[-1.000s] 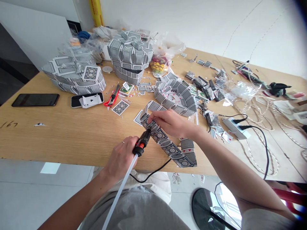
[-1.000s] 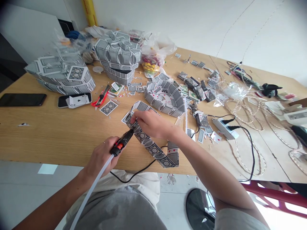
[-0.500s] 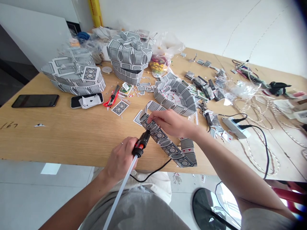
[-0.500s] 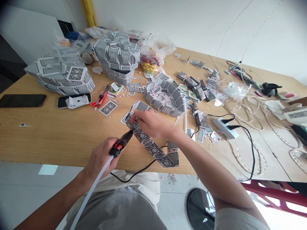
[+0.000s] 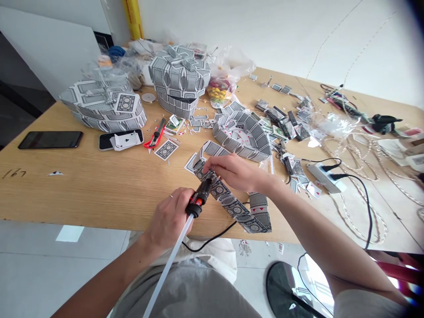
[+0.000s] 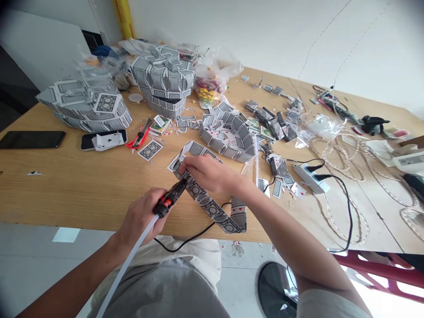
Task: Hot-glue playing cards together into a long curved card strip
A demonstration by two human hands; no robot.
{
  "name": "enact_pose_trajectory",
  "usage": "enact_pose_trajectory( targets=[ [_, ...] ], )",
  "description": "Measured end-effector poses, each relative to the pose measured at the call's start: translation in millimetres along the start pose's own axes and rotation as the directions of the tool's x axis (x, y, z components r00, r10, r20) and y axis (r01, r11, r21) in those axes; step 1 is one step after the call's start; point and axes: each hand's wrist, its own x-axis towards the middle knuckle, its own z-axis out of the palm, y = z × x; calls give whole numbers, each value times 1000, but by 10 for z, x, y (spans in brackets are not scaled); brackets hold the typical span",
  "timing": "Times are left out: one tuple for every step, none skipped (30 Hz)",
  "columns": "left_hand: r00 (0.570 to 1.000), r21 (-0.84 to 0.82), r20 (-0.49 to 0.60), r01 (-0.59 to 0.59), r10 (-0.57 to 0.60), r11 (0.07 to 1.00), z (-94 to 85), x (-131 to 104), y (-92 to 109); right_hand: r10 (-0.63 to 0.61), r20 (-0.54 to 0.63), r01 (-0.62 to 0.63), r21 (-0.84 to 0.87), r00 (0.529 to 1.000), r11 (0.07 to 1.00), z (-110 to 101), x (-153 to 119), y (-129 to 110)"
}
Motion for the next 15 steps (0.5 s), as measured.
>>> enact_pose_trajectory(
  targets=[
    [1000, 0, 1, -2, 2, 1000, 1, 1, 1, 1, 0, -1, 4, 1000, 1000, 0, -1, -1],
    [1000, -1, 2, -4, 4, 1000, 1, 2, 3, 1, 1, -1, 7, 1000, 1000, 0, -2, 0],
    [1000, -3, 4, -5, 5, 1000, 0, 2, 5, 1, 1, -1, 10, 1000, 1000, 1, -3, 1],
    [1000, -6, 7, -4, 4, 1000, -2, 3, 7, 1, 2, -1, 12, 1000, 1000, 2, -5, 2],
    [1000, -10, 8, -3, 3, 1000, -4, 3, 9, -1, 2, 1, 14, 1000, 1000, 2, -6, 4],
    [1000, -12, 9, -1, 1, 1000, -6, 3, 9, -4, 2, 4, 14, 1000, 1000, 2, -8, 4],
    [1000, -14, 9, 0, 0, 1000, -8, 2, 7, -7, 2, 7, 15, 1000, 1000, 0, -9, 3],
    [1000, -15, 6, 0, 0, 1000, -9, -1, 4, -8, 2, 8, 15, 1000, 1000, -2, -10, 0],
    [1000, -16, 1, 0, 0, 1000, -10, -5, -2, -9, 1, 9, 16, 1000, 1000, -4, -11, -4],
    [1000, -17, -2, 1, -1, 1000, -10, -10, -10, -8, 2, 8, 16, 1000, 1000, -8, -12, -9],
    [1000, -17, -4, 3, -3, 1000, -10, -17, -20, -4, 1, 4, 16, 1000, 1000, -12, -13, -14],
    [1000, -16, -4, 7, -7, 1000, -9, -26, -30, -1, 0, 1, 15, 1000, 1000, -16, -13, -18],
    [1000, -13, -2, 12, -12, 1000, -7, -35, -40, 0, -4, 0, 12, 1000, 1000, -19, -15, -21],
    [1000, -8, 3, 18, -18, 1000, -5, -46, -49, 1, -10, 0, 9, 1000, 1000, -23, -16, -23],
    [1000, -4, 9, 22, -22, 1000, -2, -58, -56, 0, -14, 0, 5, 1000, 1000, -25, -17, -23]
  ],
)
